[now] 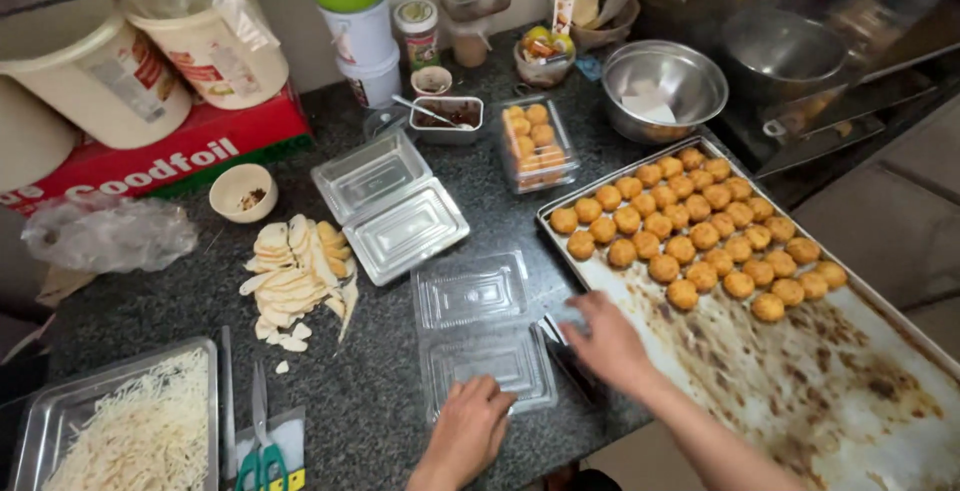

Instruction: Packaging small round baked items from a large baking tray into individual plastic containers and securing them with a stapler.

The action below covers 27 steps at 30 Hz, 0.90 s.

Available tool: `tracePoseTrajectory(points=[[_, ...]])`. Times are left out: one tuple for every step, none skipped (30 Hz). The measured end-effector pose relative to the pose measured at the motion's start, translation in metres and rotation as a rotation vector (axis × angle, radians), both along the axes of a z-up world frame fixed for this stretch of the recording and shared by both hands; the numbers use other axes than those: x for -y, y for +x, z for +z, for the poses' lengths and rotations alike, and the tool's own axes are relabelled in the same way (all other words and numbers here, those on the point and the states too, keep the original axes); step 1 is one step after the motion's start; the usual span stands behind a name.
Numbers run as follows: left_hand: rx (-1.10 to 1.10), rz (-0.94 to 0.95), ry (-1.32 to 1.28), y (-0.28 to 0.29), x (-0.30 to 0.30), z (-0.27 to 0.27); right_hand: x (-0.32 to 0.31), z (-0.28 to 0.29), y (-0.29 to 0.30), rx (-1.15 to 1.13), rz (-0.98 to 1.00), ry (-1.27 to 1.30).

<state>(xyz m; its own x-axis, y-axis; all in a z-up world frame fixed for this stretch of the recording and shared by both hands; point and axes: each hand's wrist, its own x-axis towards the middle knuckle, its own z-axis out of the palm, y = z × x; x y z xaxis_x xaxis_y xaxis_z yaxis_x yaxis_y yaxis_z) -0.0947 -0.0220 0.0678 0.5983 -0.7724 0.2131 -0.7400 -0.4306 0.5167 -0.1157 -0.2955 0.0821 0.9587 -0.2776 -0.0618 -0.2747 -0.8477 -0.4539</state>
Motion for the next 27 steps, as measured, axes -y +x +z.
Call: tracePoseTrajectory(points=[[-0.034, -0.029, 0.017, 0.000, 0.002, 0.001, 0.016, 0.001, 0.007, 0.043, -0.093, 0.034], [-0.074, -0.052, 0.037, -0.002, 0.005, 0.003, 0.032, 0.001, 0.013, 0.081, -0.182, 0.070], [-0.074, -0.048, 0.039, -0.001, 0.008, 0.004, 0.050, -0.003, 0.021, 0.080, -0.178, 0.073], [-0.107, -0.001, 0.065, 0.001, 0.010, 0.006, 0.067, -0.007, 0.032, 0.136, -0.165, 0.079], [-0.141, 0.046, 0.091, 0.003, 0.013, 0.009, 0.084, -0.012, 0.043, 0.192, -0.152, 0.086], [-0.137, 0.062, 0.094, 0.009, 0.014, 0.009, 0.091, -0.009, 0.053, 0.195, -0.137, 0.092], [-0.163, 0.210, 0.046, 0.016, 0.016, 0.010, 0.099, -0.008, 0.064, 0.174, -0.143, 0.069], [-0.191, 0.357, -0.001, 0.020, 0.017, 0.008, 0.107, -0.008, 0.070, 0.148, -0.151, 0.047], [-0.191, 0.371, 0.003, 0.029, 0.012, 0.001, 0.104, -0.005, 0.077, 0.147, -0.138, 0.053], [-0.157, 0.544, -0.048, 0.036, 0.010, -0.006, 0.105, 0.001, 0.083, 0.121, -0.089, 0.056], [-0.121, 0.717, -0.099, 0.043, 0.007, -0.013, 0.105, 0.005, 0.090, 0.094, -0.040, 0.059], [-0.125, 0.731, -0.100, 0.048, 0.002, -0.022, 0.108, -0.002, 0.095, 0.090, -0.026, 0.058], [-0.127, 0.817, -0.039, 0.053, -0.004, -0.031, 0.109, -0.009, 0.101, 0.057, -0.013, 0.024], [-0.126, 0.902, 0.023, 0.061, -0.011, -0.039, 0.109, -0.016, 0.109, 0.028, 0.000, -0.008], [-0.127, 0.916, 0.022, 0.068, -0.010, -0.048, 0.112, -0.015, 0.112, 0.027, 0.014, -0.008], [-0.327, 0.954, -0.100, 0.071, -0.014, -0.058, 0.110, -0.016, 0.110, 0.021, 0.051, -0.028], [-0.525, 0.985, -0.227, 0.075, -0.019, -0.067, 0.108, -0.017, 0.108, 0.016, 0.088, -0.048], [-0.526, 0.994, -0.227, 0.079, -0.023, -0.084, 0.107, -0.014, 0.107, 0.014, 0.096, -0.047], [-0.681, 1.013, -0.394, 0.083, -0.028, -0.101, 0.106, -0.011, 0.105, -0.017, 0.086, -0.046], [-0.833, 1.019, -0.566, 0.089, -0.033, -0.118, 0.104, -0.007, 0.104, -0.045, 0.072, -0.048], [-0.831, 1.024, -0.569, 0.093, -0.031, -0.111, 0.107, -0.011, 0.108, -0.044, 0.077, -0.048], [-0.863, 1.051, -0.510, 0.094, -0.030, -0.104, 0.108, -0.016, 0.110, -0.043, 0.069, -0.038], [-0.895, 1.077, -0.450, 0.094, -0.030, -0.097, 0.109, -0.020, 0.111, -0.042, 0.061, -0.028], [-0.891, 1.081, -0.452, 0.097, -0.029, -0.090, 0.107, -0.016, 0.111, -0.039, 0.065, -0.026], [-0.878, 1.044, -0.427, 0.100, -0.029, -0.084, 0.104, -0.012, 0.111, -0.027, 0.030, -0.048], [-0.868, 1.011, -0.403, 0.101, -0.029, -0.078, 0.100, -0.007, 0.111, -0.019, -0.003, -0.071], [-0.867, 1.017, -0.404, 0.106, -0.031, -0.094, 0.094, 0.009, 0.113, -0.019, 0.002, -0.070]])
